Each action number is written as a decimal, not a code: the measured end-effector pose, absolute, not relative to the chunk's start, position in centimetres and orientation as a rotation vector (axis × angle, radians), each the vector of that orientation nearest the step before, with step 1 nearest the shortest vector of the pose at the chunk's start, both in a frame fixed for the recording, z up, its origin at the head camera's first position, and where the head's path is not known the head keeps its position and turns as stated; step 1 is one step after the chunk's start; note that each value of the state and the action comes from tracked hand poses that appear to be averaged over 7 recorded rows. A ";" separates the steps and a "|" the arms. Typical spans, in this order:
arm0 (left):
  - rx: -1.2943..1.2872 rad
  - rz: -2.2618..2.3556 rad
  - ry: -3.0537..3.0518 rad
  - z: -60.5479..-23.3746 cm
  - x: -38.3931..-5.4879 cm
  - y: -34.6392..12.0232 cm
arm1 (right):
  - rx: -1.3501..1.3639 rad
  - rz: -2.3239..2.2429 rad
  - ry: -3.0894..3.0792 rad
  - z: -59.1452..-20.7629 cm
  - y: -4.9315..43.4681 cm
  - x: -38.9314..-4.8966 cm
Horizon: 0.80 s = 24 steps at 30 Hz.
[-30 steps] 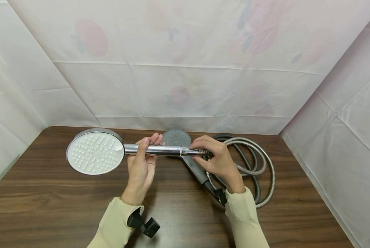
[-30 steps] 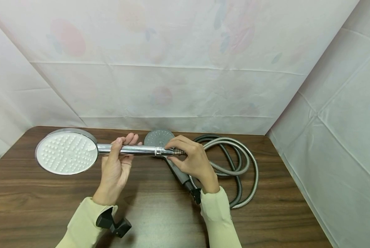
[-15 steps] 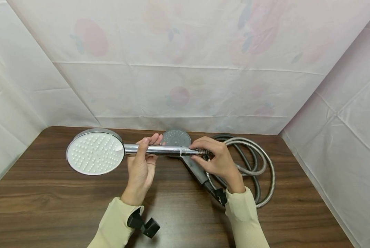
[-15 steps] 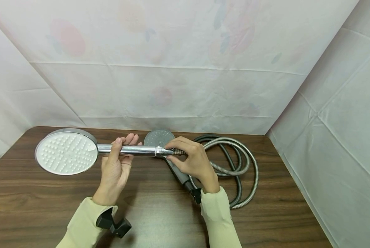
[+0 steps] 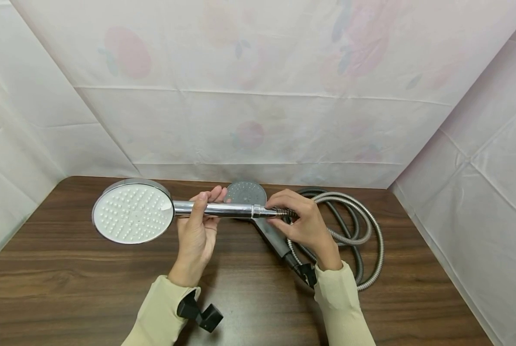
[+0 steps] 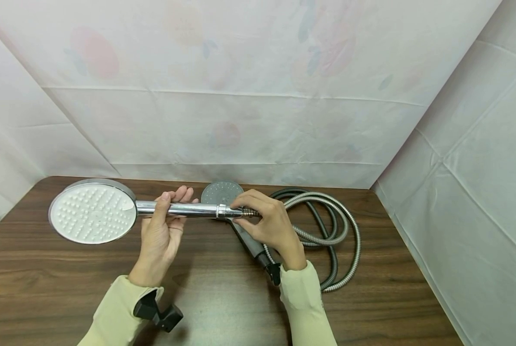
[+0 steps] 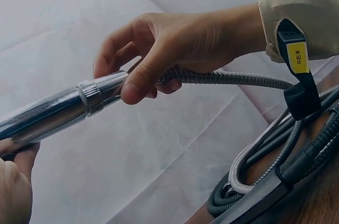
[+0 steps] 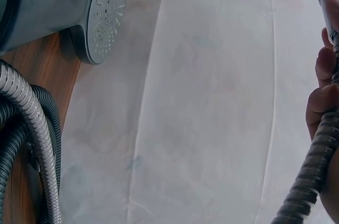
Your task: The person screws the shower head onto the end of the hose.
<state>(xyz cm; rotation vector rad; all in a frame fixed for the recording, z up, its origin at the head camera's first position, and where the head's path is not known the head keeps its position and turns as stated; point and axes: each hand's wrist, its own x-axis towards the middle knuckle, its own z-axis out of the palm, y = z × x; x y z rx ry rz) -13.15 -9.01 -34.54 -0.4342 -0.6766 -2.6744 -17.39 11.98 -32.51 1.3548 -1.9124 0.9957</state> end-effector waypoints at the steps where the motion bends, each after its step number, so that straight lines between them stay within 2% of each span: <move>1: -0.433 -2.675 -0.678 -34.5 -13.1 -9.0 | 1.352 0.995 -1.916 -32.5 12.0 -17.4; 24: -0.325 -2.678 -0.717 -34.4 -13.0 -9.0 | 1.337 0.990 -1.953 -32.5 12.1 -17.1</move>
